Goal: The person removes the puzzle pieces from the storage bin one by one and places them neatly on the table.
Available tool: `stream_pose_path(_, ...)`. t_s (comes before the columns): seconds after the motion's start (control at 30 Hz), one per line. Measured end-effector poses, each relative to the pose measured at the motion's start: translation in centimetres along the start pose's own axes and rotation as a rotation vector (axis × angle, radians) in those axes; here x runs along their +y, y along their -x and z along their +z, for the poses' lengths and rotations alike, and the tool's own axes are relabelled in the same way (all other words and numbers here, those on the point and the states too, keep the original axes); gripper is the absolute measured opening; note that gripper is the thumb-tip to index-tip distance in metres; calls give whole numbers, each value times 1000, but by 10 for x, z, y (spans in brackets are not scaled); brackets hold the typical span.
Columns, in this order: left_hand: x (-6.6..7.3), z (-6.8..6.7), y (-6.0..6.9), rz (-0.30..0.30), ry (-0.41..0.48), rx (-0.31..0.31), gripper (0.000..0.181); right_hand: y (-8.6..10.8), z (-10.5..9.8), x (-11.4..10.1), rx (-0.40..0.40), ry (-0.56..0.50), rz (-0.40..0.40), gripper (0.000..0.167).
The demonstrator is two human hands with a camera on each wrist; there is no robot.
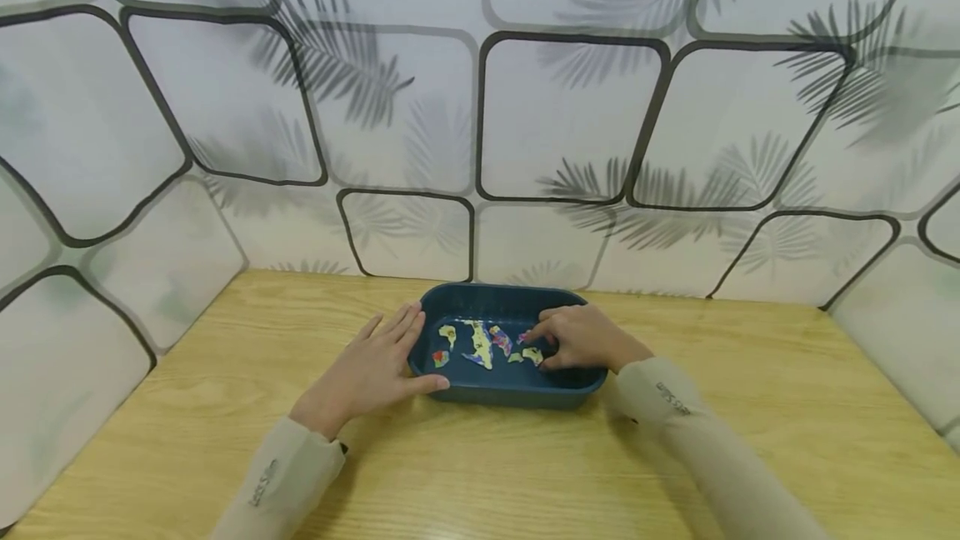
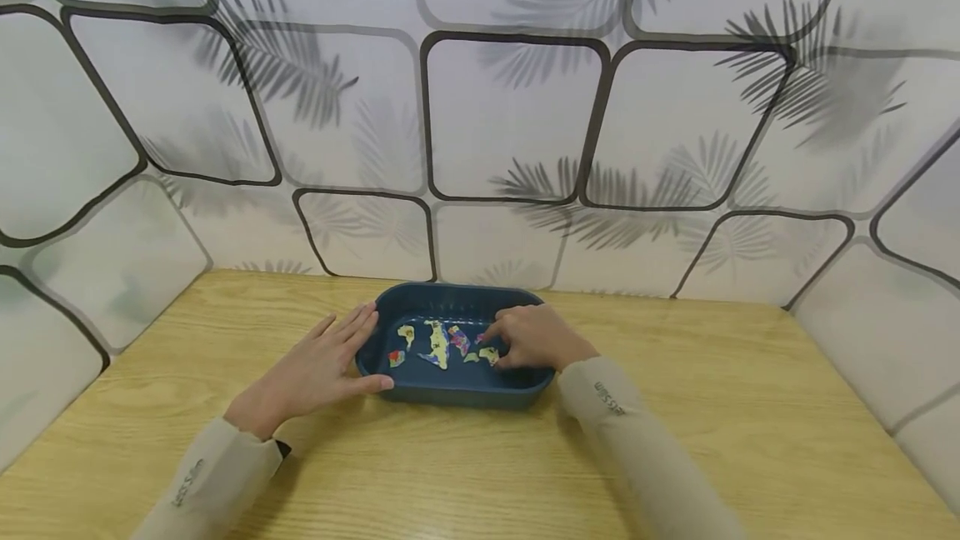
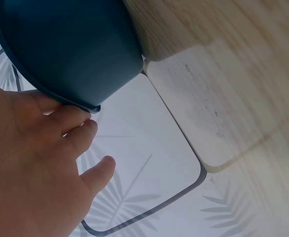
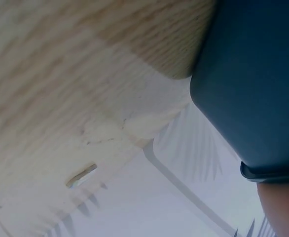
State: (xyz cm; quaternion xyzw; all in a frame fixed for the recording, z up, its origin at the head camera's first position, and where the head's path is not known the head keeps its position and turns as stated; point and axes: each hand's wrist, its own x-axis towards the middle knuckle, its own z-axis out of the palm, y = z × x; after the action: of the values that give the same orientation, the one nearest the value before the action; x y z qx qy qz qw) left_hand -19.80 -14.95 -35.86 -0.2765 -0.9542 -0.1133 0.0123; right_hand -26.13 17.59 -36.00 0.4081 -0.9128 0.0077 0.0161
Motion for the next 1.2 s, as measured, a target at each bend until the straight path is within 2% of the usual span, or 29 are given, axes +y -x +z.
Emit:
stream_pose_path(0.4, -1, -5, 2, -23, -3, -1, 101, -9, -3, -1, -34, 39, 15, 31)
stream_pose_path(0.67, 0, -1, 2, -19, -11, -2, 101, -5, -4, -3, -49, 26, 18, 26)
stream_pose_path(0.97, 0, 0, 2, -14, -10, -6, 101, -3, 0, -2, -30, 9, 23, 24)
stream_pose_path(1.2, 1, -1, 1, -12, -2, -10, 102, 0, 2, 1, 44, -83, 4, 28)
